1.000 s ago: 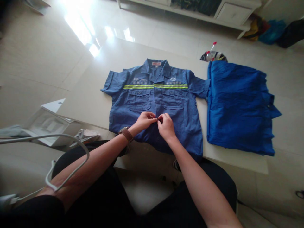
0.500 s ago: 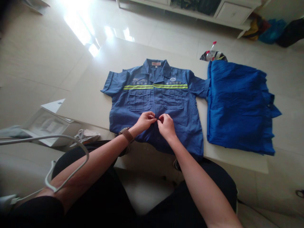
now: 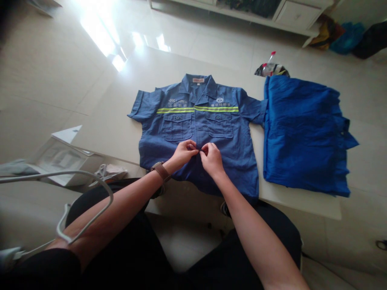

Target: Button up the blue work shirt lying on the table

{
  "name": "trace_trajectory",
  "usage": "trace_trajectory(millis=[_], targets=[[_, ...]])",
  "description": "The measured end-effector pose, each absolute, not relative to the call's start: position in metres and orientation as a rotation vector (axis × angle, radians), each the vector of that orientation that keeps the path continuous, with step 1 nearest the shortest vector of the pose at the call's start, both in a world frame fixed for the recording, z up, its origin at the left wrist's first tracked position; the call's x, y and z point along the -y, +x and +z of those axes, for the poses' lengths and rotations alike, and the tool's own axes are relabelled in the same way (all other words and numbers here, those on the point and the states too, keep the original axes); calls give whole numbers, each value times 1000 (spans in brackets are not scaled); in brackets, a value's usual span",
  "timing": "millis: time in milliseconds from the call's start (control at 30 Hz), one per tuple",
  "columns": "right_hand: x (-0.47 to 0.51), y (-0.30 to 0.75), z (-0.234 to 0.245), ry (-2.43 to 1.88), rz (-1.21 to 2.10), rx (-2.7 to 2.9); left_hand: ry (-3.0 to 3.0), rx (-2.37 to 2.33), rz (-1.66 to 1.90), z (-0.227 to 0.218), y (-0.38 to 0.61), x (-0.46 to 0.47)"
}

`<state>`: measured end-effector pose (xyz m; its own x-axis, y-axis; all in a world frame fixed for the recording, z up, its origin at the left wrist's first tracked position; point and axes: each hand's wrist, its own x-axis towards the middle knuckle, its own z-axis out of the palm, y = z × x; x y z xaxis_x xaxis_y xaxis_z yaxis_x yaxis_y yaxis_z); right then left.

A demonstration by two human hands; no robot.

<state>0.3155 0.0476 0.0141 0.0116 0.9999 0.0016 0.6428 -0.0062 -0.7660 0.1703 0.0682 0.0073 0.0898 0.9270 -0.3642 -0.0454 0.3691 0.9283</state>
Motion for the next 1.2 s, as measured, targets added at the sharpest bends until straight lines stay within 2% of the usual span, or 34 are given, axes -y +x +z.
trace_trajectory(millis=[433, 800, 1200], targets=[[-44, 315, 19, -1778, 812, 1586, 807, -1251, 970, 11, 170, -66], [-44, 310, 20, -1642, 798, 1501, 753, -1182, 965, 21, 168, -72], [-40, 308, 24, -1598, 672, 1665, 524, -1143, 932, 31, 164, -72]])
